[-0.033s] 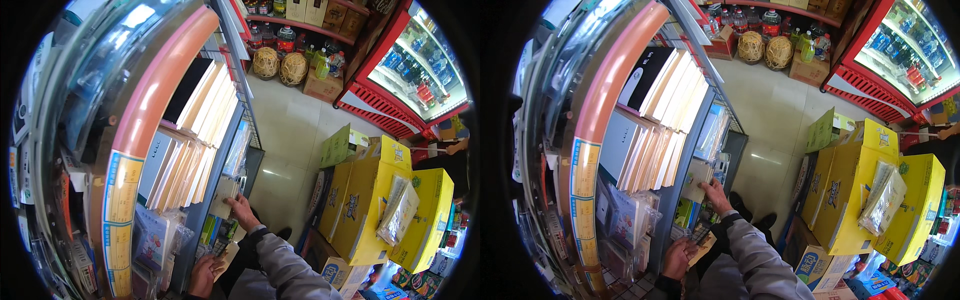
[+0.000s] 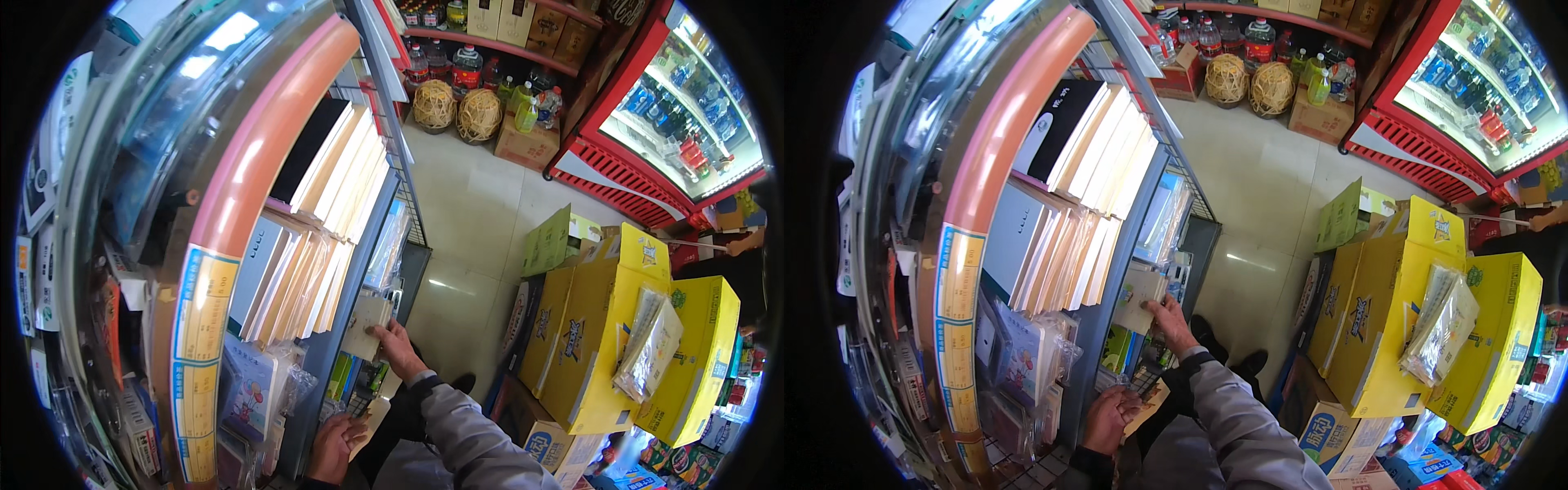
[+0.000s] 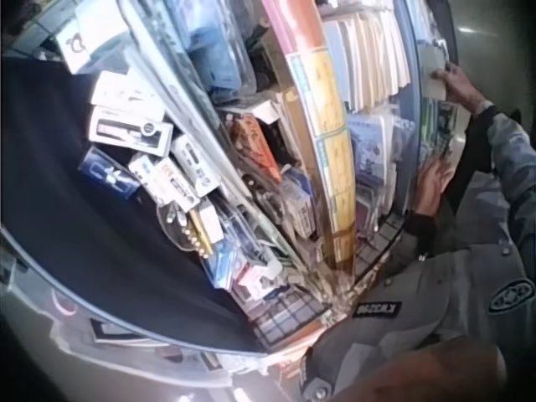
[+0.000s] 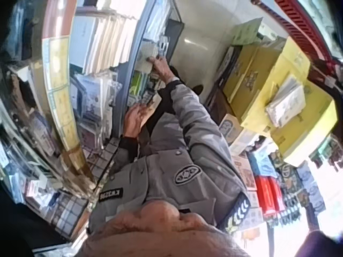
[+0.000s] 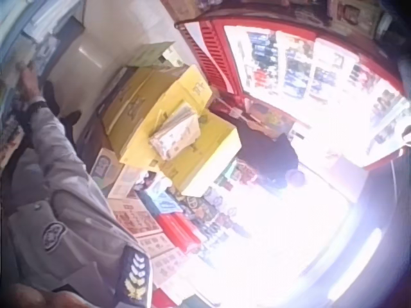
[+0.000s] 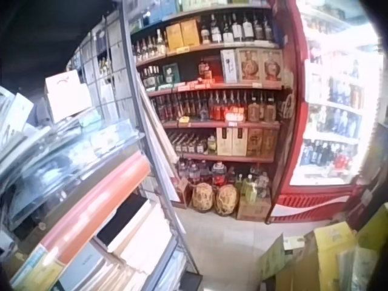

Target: The person repeatedly picks up various stationery items including sketchbooks, notebooks, and folders from a cardboard box, briefly turns them over to view the covers, and places them into a vertical display rack. The person handles items one at a time throughout the clip.

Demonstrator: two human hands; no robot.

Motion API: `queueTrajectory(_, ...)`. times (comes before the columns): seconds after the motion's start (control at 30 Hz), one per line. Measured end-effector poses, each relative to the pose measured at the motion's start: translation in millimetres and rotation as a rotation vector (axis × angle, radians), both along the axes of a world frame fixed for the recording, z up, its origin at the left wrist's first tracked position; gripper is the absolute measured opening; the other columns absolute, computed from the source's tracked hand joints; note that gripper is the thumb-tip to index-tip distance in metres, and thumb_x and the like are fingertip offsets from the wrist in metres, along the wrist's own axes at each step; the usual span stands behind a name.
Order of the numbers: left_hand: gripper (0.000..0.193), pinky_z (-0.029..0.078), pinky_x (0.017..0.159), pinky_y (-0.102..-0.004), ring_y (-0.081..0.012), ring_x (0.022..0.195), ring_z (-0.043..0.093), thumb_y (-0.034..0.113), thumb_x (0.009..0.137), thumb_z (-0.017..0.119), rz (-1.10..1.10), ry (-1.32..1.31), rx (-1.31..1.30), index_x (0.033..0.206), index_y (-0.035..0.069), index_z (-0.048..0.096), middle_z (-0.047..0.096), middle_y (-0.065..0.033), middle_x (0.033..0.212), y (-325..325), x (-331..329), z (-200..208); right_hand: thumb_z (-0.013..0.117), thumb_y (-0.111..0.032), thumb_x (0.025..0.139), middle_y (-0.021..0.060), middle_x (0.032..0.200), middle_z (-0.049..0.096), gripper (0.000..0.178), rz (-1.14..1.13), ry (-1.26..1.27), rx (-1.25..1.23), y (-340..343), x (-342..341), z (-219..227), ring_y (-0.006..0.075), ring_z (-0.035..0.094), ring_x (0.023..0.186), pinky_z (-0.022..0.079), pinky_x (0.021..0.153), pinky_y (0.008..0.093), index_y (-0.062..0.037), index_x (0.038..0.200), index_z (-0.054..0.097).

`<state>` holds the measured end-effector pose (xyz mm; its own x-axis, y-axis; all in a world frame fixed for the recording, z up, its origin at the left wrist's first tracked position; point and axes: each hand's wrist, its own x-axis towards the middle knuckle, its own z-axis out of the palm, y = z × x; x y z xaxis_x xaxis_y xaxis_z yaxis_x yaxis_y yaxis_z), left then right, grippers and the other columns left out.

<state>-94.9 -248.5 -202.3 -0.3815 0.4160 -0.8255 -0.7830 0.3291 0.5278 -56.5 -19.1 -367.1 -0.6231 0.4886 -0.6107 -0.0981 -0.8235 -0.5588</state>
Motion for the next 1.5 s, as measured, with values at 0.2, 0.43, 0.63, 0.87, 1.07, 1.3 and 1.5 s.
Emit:
queueTrajectory(0.2,0.037,0.05,0.103,-0.0426,-0.0274,0.119,0.062,0.024,0.106,0.052,0.022,-0.057,0.108,0.134,0.001,0.049,0.06,-0.0164,0.134,34.3,-11.7,-38.7,0.065,-0.022,0.091,0.0061,0.094,0.069,0.036,-0.103,0.004,-0.172,-4.2,15.4,32.5,0.0179,0.066,0.072,0.048,0.053,0.0319,-0.0058,0.122,0.058)
queueTrajectory(0.43,0.056,0.039,0.115,-0.0437,-0.0255,0.135,0.051,0.042,0.107,0.05,0.11,-0.115,0.408,0.146,0.003,0.045,0.055,-0.0119,0.145,99.5,-6.0,-48.0,0.063,-0.01,0.092,0.01,0.122,0.065,0.045,-0.144,0.034,-0.174,-27.6,68.8,71.6,0.0242,0.067,0.108,0.056,0.092,0.0378,-0.0005,0.135,0.053)
queueTrajectory(0.63,0.045,0.047,0.107,-0.0417,-0.0258,0.125,0.06,0.03,0.104,0.054,0.156,-0.13,0.294,0.141,0.003,0.053,0.062,-0.0121,0.137,101.7,42.5,-32.6,0.067,-0.026,0.096,0.01,0.132,0.062,0.057,-0.023,-0.082,-0.08,-58.5,149.3,129.4,0.0212,0.064,0.114,0.055,0.091,0.0373,-0.0036,0.144,0.048)
queueTrajectory(0.87,0.047,0.052,0.101,-0.0419,-0.0265,0.115,0.065,0.018,0.095,0.065,-0.037,-0.035,0.395,0.136,-0.002,0.054,0.065,-0.013,0.127,110.0,63.6,44.0,0.05,-0.053,0.105,0.0184,0.143,0.055,0.072,0.08,-0.007,0.061,13.5,227.5,205.3,0.0276,0.053,0.133,0.044,0.109,0.0443,0.0015,0.151,0.038)
queueTrajectory(1.07,0.046,0.056,0.092,-0.0364,-0.0198,0.108,0.067,0.016,0.089,0.071,-0.419,0.082,0.506,0.131,0.0,0.06,0.068,-0.0104,0.121,123.4,70.8,93.1,0.051,-0.053,0.106,0.0171,0.134,0.056,0.069,0.197,-0.101,0.503,19.4,207.1,274.0,0.0216,0.05,0.127,0.041,0.109,0.0363,0.0005,0.147,0.04)
queueTrajectory(1.3,0.06,0.055,0.095,-0.0355,-0.0213,0.112,0.066,0.017,0.083,0.073,-0.66,0.092,0.574,0.138,0.001,0.055,0.067,-0.0123,0.125,138.0,75.6,115.4,0.051,-0.062,0.101,0.029,0.118,0.067,0.083,0.167,-0.525,0.949,26.3,226.7,295.1,0.0373,0.068,0.108,0.052,0.095,0.0452,-0.0005,0.153,0.029)
queueTrajectory(1.5,0.057,0.053,0.098,-0.0353,-0.0217,0.116,0.064,0.021,0.09,0.068,-0.78,-0.024,0.519,0.14,0.0,0.052,0.065,-0.0124,0.129,141.4,79.9,125.6,0.067,-0.025,0.101,0.0166,0.123,0.064,0.067,-0.073,-0.277,0.723,19.1,238.6,281.9,0.0197,0.062,0.11,0.053,0.092,0.0325,0.0015,0.151,0.032)
